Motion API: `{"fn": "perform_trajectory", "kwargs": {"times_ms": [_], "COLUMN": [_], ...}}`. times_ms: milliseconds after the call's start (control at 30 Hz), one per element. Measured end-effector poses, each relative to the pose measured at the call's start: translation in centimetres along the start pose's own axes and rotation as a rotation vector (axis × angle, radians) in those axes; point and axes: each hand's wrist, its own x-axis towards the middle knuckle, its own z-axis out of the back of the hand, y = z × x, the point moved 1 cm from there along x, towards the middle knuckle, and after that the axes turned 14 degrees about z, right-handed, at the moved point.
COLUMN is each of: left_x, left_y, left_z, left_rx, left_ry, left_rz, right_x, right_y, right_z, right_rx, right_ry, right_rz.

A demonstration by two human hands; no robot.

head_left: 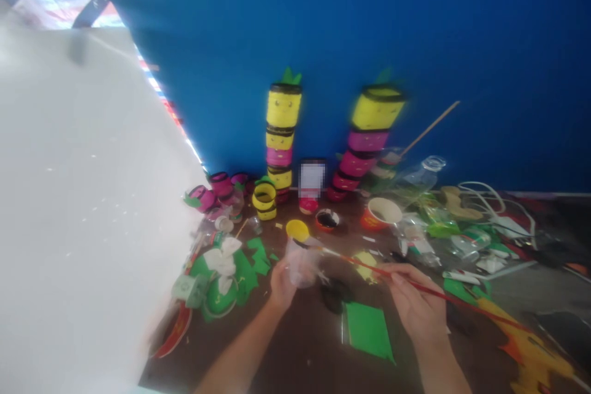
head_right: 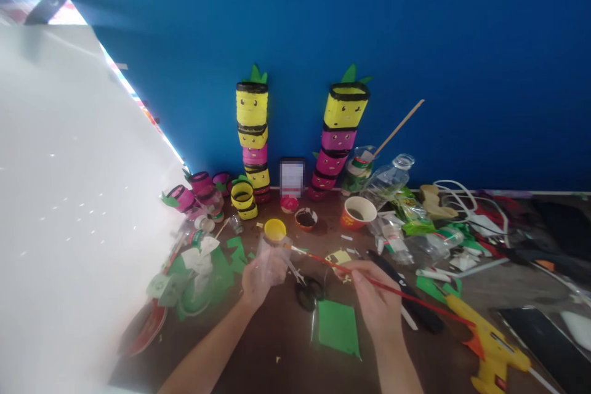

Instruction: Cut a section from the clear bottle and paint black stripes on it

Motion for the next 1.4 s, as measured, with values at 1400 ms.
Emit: {"fn": "perform_trajectory", "kwargs": {"times_ms": [1400], "left_x": [0.1], "left_y": [-0.9], "left_z": [-1.4], "left_rx": [-0.015], "left_ry": [0.028], "left_rz": [-0.101], "right_x": [6.9], "right_y": [-2.3], "right_z": [-3.9], "right_rx": [-0.854], "right_ry": [0.364], "right_rz": [0.25]}}
